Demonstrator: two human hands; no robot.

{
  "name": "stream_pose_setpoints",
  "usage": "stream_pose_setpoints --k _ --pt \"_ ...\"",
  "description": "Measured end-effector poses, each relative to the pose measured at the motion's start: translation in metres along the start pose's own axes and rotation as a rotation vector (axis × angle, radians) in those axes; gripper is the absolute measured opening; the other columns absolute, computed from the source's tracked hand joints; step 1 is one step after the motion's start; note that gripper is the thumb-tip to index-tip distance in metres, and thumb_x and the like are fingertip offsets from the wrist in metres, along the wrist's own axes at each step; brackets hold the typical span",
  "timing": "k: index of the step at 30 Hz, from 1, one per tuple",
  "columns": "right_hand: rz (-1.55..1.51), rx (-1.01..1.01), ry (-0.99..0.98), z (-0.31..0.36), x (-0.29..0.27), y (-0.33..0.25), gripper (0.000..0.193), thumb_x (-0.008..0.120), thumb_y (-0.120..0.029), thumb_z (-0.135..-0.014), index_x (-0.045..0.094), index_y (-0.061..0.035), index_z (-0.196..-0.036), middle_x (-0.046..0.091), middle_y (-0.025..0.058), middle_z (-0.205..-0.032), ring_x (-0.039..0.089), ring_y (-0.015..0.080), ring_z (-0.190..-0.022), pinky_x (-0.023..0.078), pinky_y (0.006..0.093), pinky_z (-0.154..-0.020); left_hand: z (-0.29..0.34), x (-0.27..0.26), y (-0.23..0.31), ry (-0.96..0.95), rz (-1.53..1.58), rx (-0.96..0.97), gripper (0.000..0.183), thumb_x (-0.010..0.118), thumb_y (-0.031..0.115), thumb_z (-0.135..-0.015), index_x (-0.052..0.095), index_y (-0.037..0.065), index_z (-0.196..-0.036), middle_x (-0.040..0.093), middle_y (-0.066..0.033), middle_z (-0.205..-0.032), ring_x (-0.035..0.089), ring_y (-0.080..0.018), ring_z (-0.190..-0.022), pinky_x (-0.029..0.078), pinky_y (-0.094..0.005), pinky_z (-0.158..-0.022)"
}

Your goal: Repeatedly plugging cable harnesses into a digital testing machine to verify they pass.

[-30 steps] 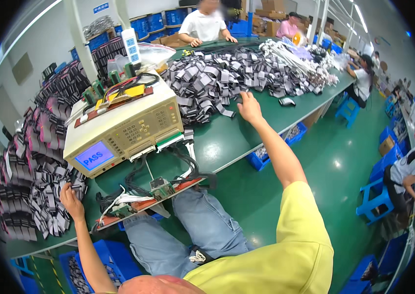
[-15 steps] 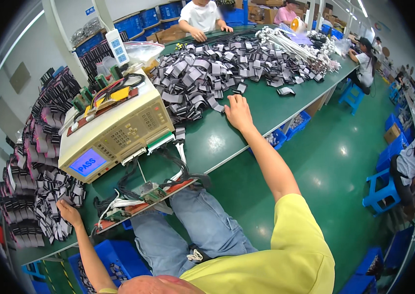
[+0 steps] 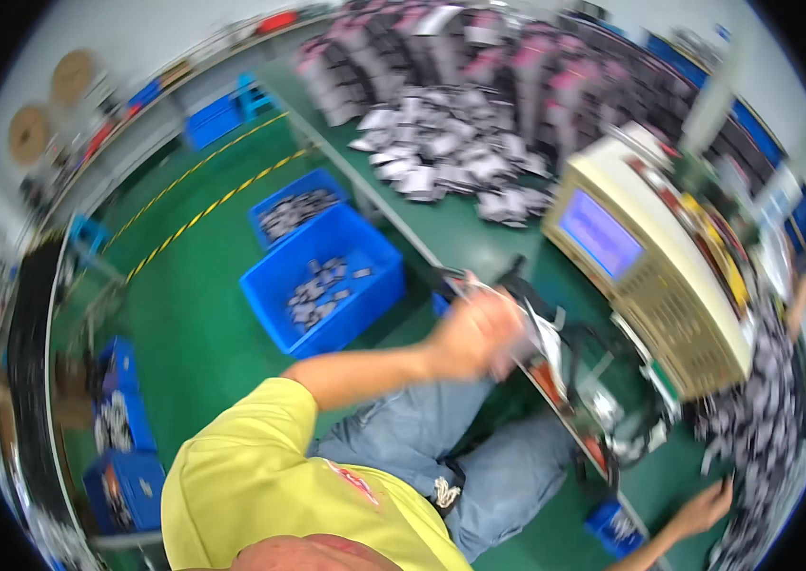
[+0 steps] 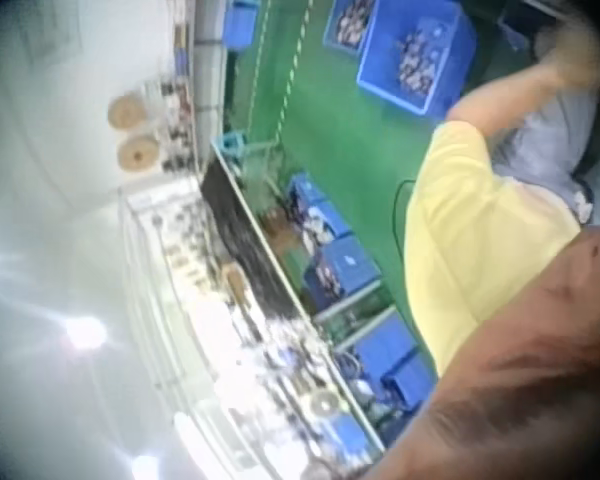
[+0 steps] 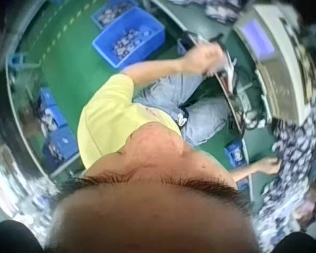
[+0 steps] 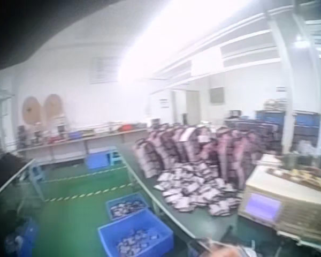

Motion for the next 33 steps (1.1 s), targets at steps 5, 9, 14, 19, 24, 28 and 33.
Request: stream_pose_setpoints --k 5,9,14,19,24,28,33 --pt "-0.54 -0.335 -0.278 0.07 -0.067 -0.263 0.028 0.057 0.001 -0.1 0.064 0.0039 -0.127 0.068 0.0201 -0.12 0.065 0.0344 -0.109 0.052 0.0404 -0.093 0.105 0.043 -0.047 -0.38 -0.208 -0.054 0.022 0.061 0.021 -0.106 0.066 0.004 -0.093 0.066 -0.0075 -0.072 0.063 -0.019 -0.062 0.051 -0.0356 -0.059" --pt "-1.065 -0.238 -0.889 0.153 -0.065 -0.39 0.032 0.07 -0.012 -0.089 0.065 0.0028 -0.117 0.07 0.013 -0.093 0.065 0.021 -0.076 0.049 0.033 -0.064 0.114 0.062 -0.056 -0.527 -0.306 -0.041 0.021 0.064 0.02 -0.102 0.068 0.003 -0.091 0.068 -0.0131 -0.073 0.064 -0.0263 -0.062 0.05 -0.0386 -0.058" --pt "-1.168 -0.003 -1.054 0.212 0.0 -0.36 0.023 0.076 -0.011 -0.093 0.064 0.0 -0.11 0.055 -0.0035 -0.054 0.052 0.0034 -0.049 0.036 0.0198 -0.047 0.104 0.04 -0.058 -0.423 -0.283 -0.159 0.021 0.067 0.021 -0.102 0.067 0.001 -0.097 0.07 -0.0088 -0.077 0.064 -0.0152 -0.067 0.051 -0.0321 -0.063" --pt "-1.413 0.381 -1.02 0.206 -0.006 -0.343 0.026 0.066 -0.008 -0.099 0.053 0.001 -0.12 0.054 0.0036 -0.076 0.06 0.0127 -0.053 0.046 0.0259 -0.046 0.104 0.022 -0.08 -0.407 0.451 -0.533 0.038 0.072 0.01 -0.098 0.056 0.003 -0.132 0.071 -0.006 -0.114 0.066 -0.0095 -0.098 0.054 -0.0265 -0.083" --pt "-1.244 0.36 -0.966 0.185 -0.038 -0.363 0.022 0.066 -0.004 -0.1 0.056 0.0001 -0.119 0.057 0.0056 -0.081 0.064 0.014 -0.061 0.051 0.0251 -0.055 0.107 0.018 -0.083 -0.471 0.477 -0.563 0.044 0.072 0.002 -0.094 0.054 0.002 -0.135 0.07 -0.0082 -0.111 0.068 -0.0135 -0.097 0.055 -0.0284 -0.087" --pt "-1.227 0.444 -0.951 0.196 -0.045 -0.364 0.021 0.073 -0.004 -0.095 0.063 0.0022 -0.113 0.067 0.0106 -0.098 0.074 0.0166 -0.076 0.06 0.0287 -0.061 0.09 0.024 -0.091 -0.517 0.303 -0.53 0.035 0.078 0.002 -0.091 0.062 0.002 -0.122 0.068 -0.0027 -0.105 0.064 -0.0087 -0.092 0.053 -0.0258 -0.082" --pt "-1.204 0.317 -0.899 0.183 -0.042 -0.37 0.022 0.075 -0.004 -0.094 0.068 -0.0007 -0.115 0.073 0.0115 -0.098 0.074 0.0158 -0.086 0.06 0.0295 -0.073 0.058 0.039 -0.074 -0.621 -0.153 -0.318 0.024 0.085 0.02 -0.088 0.071 0.004 -0.101 0.072 -0.0038 -0.099 0.067 -0.012 -0.09 0.054 -0.0295 -0.079"
Point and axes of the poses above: each hand's wrist, its own z-axis away from the middle knuckle, its own x-axis out of the palm, y = z × x, the point moved 6 cm from there along -z, towards the middle knuckle
